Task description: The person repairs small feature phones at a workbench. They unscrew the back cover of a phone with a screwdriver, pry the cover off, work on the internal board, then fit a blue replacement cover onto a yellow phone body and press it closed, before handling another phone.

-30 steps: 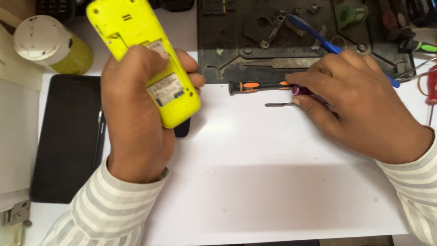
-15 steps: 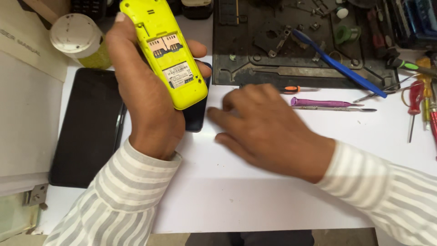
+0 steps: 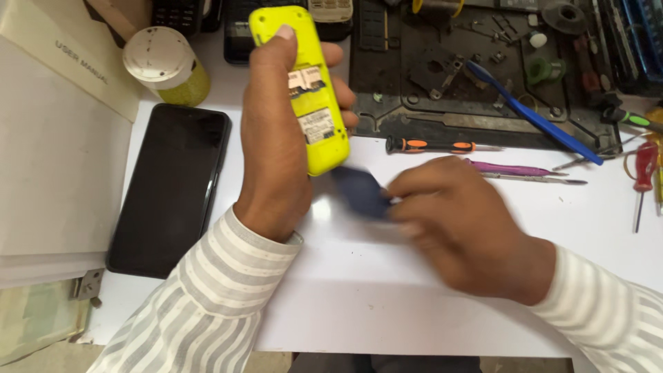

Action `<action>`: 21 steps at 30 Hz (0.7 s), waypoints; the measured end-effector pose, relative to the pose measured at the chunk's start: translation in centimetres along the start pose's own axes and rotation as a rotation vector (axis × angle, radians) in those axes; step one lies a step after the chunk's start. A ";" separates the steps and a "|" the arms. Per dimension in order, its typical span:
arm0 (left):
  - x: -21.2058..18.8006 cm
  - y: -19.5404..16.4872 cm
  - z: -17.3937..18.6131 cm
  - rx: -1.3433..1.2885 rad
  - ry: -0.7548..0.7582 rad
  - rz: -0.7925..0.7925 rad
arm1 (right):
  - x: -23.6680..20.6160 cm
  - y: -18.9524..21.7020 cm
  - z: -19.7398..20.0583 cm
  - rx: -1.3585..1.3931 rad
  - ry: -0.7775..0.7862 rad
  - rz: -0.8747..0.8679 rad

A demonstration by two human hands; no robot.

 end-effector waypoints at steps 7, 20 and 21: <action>-1.4 3.7 -3.2 0.234 0.267 0.229 | -3.9 -7.8 1.9 0.903 -0.516 -0.632; -2.3 3.6 -4.6 0.186 0.223 0.232 | -3.4 -6.6 0.5 0.464 -0.350 -0.660; -2.2 3.6 -4.5 0.180 0.204 0.222 | -3.2 -6.2 0.6 0.449 -0.322 -0.646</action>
Point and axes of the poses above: each hand's wrist, its own x-axis towards the middle knuckle, its own z-axis out of the back of the hand, y = z × x, the point moved 6 cm from there along x, towards the middle knuckle, and after that the axes turned 1 degree about z, right-handed, at the moved point
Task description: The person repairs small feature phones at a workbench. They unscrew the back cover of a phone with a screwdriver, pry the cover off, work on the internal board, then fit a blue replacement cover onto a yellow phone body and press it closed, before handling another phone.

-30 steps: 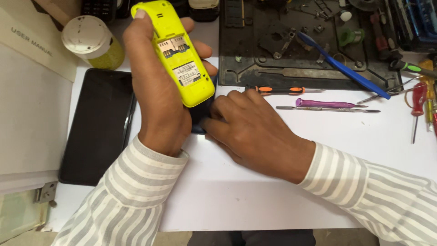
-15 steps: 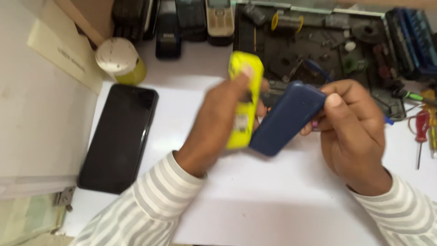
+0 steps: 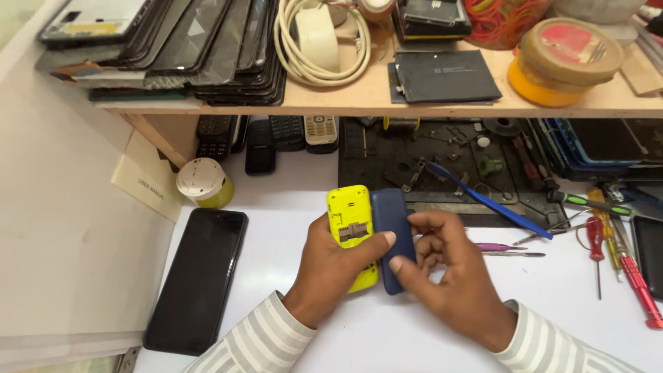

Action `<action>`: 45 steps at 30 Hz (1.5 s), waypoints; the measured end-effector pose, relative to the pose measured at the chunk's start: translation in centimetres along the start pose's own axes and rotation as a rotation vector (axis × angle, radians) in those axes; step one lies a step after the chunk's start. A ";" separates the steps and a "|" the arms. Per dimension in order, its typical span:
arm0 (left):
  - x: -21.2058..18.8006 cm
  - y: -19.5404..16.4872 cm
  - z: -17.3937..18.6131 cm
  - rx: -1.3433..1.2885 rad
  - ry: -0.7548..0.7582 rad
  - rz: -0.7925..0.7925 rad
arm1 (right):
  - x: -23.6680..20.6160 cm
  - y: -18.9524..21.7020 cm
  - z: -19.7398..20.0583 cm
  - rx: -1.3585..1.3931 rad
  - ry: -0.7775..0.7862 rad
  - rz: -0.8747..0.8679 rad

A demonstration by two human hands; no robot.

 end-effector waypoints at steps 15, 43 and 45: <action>-1.0 -0.4 -1.3 -0.033 0.009 -0.006 | -0.1 4.2 0.5 -0.073 0.005 0.064; -2.0 -0.9 -2.7 0.031 0.194 -0.087 | -1.4 5.8 1.6 0.004 0.053 0.097; -2.0 -1.0 -2.7 0.029 0.188 -0.082 | -1.4 6.2 1.6 -0.005 0.054 0.127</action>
Point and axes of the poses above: each hand's wrist, its own x-axis towards the middle knuckle, its own z-axis out of the back of the hand, y = z × x, the point moved 6 cm from there along x, towards the middle knuckle, and after that the axes turned 1 degree about z, right-handed, at the moved point
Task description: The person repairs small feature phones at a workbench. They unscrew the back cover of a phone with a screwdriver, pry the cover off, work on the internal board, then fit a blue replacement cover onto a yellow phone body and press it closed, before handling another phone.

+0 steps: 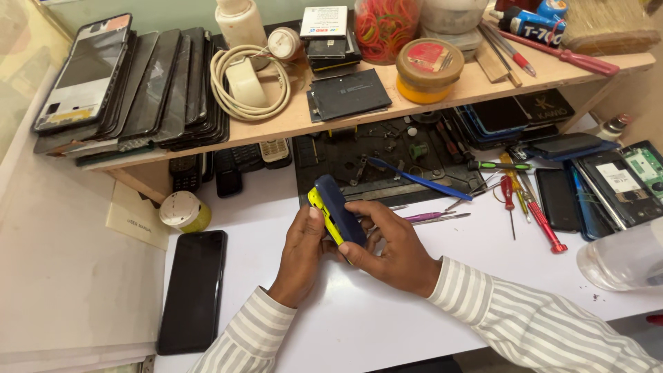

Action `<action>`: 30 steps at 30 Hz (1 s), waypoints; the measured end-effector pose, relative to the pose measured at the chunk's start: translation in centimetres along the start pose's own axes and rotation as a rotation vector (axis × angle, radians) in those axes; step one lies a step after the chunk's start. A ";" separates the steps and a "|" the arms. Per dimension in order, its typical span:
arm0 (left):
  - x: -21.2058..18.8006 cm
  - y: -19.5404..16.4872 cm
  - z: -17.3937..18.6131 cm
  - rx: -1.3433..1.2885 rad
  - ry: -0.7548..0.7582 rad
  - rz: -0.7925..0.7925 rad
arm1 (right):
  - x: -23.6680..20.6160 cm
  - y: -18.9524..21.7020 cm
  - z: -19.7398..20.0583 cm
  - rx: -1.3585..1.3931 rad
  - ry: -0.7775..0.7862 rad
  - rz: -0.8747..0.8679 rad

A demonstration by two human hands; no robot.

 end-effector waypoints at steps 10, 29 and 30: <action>0.1 -0.9 0.2 -0.192 0.054 0.026 | -0.3 -2.1 0.2 0.178 -0.103 -0.017; 1.5 -0.1 1.5 -0.104 0.143 0.015 | 0.3 -1.3 -0.3 -0.150 -0.066 0.193; 1.5 -0.1 1.6 -0.105 0.140 0.017 | 0.4 -1.4 -0.3 -0.146 -0.063 0.188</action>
Point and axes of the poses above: each hand's wrist, its own x-axis towards the middle knuckle, its own z-axis out of the back of the hand, y = z × x, the point moved 6 cm from there along x, towards the middle knuckle, and after that the axes turned 1 degree about z, right-handed, at the moved point
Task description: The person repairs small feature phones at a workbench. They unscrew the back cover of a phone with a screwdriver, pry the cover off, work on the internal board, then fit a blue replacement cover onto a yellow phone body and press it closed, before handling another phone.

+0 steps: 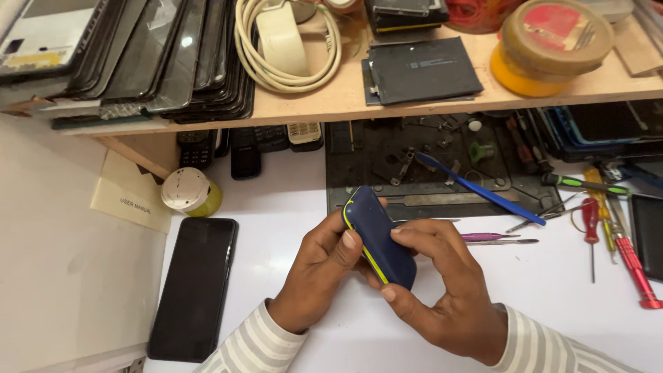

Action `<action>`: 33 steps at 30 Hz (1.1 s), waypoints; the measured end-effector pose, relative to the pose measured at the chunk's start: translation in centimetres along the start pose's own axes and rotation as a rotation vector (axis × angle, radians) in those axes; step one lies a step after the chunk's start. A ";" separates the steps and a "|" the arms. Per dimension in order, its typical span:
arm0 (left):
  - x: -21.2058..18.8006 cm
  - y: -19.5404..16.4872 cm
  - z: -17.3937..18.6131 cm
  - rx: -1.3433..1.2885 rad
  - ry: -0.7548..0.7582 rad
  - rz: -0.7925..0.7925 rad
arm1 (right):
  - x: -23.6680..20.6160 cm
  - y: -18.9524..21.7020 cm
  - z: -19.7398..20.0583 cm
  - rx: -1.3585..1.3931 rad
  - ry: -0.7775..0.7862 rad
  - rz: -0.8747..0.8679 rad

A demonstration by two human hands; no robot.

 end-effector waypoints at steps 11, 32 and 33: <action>0.3 0.5 0.8 0.026 -0.014 0.015 | 0.2 -0.8 -0.4 -0.007 0.029 -0.013; 0.7 1.2 1.2 0.001 -0.106 0.096 | -0.7 -4.8 -1.6 0.338 -0.033 -0.418; 0.7 1.2 1.2 0.005 -0.110 0.088 | -1.2 -5.6 -1.8 0.358 -0.019 -0.537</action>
Point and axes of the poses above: each hand's wrist, its own x-axis towards the middle knuckle, its own z-axis out of the back of the hand, y = z × x, the point moved 6 cm from there along x, towards the middle knuckle, and after that the axes turned 1 degree about z, right-handed, at the moved point
